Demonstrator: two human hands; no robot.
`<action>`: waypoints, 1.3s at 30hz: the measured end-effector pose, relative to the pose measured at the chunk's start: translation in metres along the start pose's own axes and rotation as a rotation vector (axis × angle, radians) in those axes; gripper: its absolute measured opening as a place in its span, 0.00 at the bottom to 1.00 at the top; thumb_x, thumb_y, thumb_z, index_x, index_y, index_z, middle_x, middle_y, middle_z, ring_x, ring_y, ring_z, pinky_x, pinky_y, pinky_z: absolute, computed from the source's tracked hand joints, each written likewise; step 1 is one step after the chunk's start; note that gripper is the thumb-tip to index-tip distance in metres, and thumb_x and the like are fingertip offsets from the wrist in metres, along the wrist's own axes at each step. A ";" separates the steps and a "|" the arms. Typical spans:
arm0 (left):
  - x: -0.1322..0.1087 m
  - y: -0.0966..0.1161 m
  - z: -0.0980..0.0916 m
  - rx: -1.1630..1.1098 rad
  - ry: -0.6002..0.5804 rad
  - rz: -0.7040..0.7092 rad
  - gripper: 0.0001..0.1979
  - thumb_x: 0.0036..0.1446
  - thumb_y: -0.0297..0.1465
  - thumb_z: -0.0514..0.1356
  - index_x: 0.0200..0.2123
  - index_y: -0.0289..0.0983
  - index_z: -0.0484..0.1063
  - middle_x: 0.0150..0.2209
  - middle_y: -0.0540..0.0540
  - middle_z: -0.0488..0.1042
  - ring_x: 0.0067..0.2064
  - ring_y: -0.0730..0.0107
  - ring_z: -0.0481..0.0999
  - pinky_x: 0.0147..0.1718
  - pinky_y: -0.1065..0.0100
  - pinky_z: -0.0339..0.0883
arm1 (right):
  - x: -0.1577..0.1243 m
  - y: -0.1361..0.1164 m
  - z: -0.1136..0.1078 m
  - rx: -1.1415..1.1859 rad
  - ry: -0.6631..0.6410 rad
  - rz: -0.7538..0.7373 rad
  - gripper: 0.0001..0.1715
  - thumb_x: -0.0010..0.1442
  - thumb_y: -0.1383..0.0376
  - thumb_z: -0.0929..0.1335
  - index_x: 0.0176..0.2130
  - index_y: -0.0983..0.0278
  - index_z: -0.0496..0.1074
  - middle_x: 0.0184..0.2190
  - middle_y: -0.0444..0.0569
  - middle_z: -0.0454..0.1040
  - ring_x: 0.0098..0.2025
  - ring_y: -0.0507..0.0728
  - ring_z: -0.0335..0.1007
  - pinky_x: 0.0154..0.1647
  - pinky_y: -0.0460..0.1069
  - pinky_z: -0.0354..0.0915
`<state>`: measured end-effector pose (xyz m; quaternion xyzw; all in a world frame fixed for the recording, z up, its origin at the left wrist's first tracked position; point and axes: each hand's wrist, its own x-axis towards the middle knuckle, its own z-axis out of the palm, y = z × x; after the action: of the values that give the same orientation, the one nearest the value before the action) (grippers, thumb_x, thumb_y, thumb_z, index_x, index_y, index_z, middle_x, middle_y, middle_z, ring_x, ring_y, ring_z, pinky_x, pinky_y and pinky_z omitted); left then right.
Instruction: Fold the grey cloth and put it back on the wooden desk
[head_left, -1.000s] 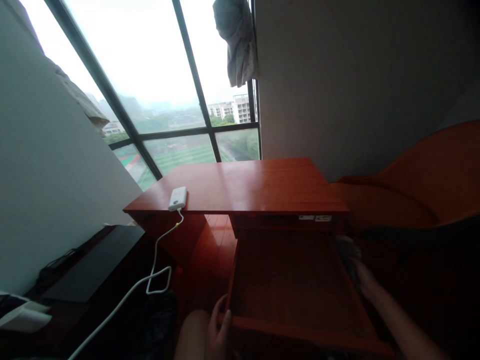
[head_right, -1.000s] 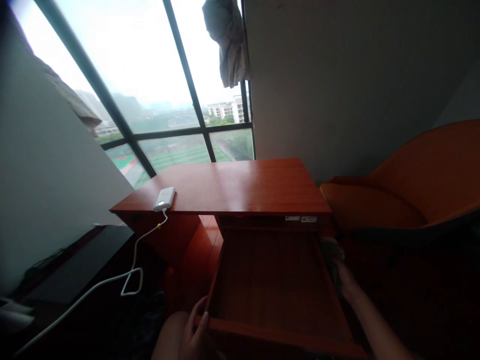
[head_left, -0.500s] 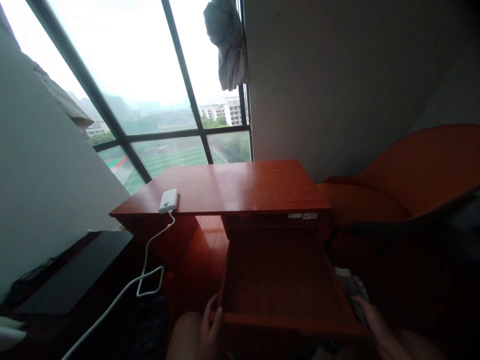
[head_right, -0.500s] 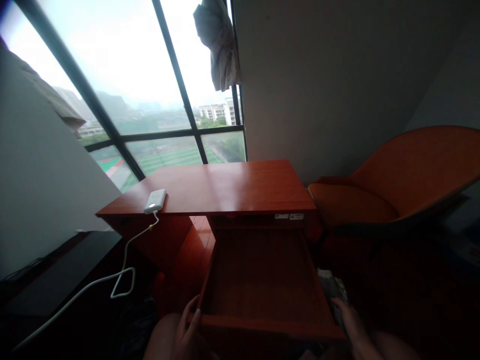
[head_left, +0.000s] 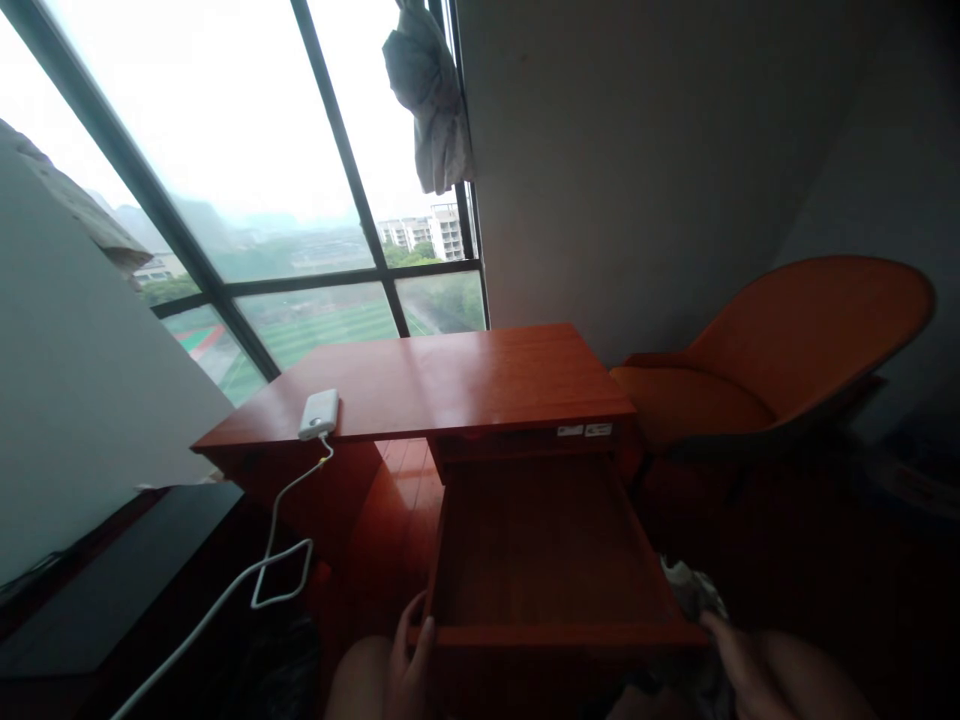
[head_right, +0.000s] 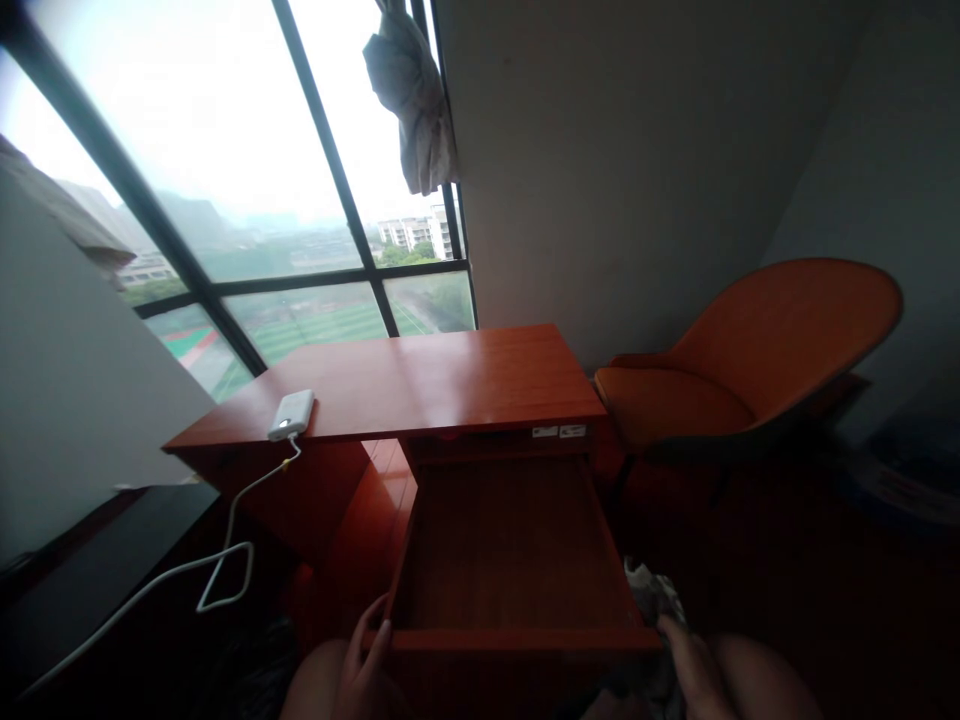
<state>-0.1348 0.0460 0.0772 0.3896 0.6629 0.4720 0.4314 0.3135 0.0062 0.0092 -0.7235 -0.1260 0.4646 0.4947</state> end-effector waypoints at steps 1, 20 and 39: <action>0.000 0.000 0.000 0.009 0.008 0.001 0.33 0.46 0.53 0.61 0.50 0.38 0.70 0.49 0.40 0.77 0.56 0.46 0.71 0.53 0.54 0.67 | 0.000 -0.001 0.002 0.047 -0.026 0.068 0.14 0.42 0.56 0.69 0.22 0.64 0.75 0.17 0.48 0.77 0.26 0.61 0.74 0.30 0.54 0.69; 0.000 -0.015 0.001 -0.063 0.016 0.019 0.30 0.50 0.52 0.61 0.51 0.41 0.71 0.53 0.43 0.75 0.60 0.48 0.68 0.60 0.53 0.61 | 0.072 -0.088 0.074 -0.022 -0.310 0.136 0.19 0.54 0.53 0.67 0.35 0.65 0.75 0.28 0.49 0.80 0.29 0.56 0.74 0.35 0.53 0.70; 0.001 -0.030 0.004 -0.058 0.065 0.015 0.32 0.50 0.54 0.59 0.51 0.39 0.71 0.53 0.40 0.74 0.60 0.45 0.67 0.60 0.52 0.60 | 0.067 -0.139 0.110 -0.038 -0.115 -0.164 0.21 0.59 0.54 0.65 0.49 0.60 0.69 0.52 0.51 0.72 0.50 0.57 0.70 0.50 0.58 0.70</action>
<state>-0.1346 0.0407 0.0475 0.3666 0.6596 0.5065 0.4172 0.3000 0.1816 0.0799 -0.6923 -0.2216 0.4608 0.5092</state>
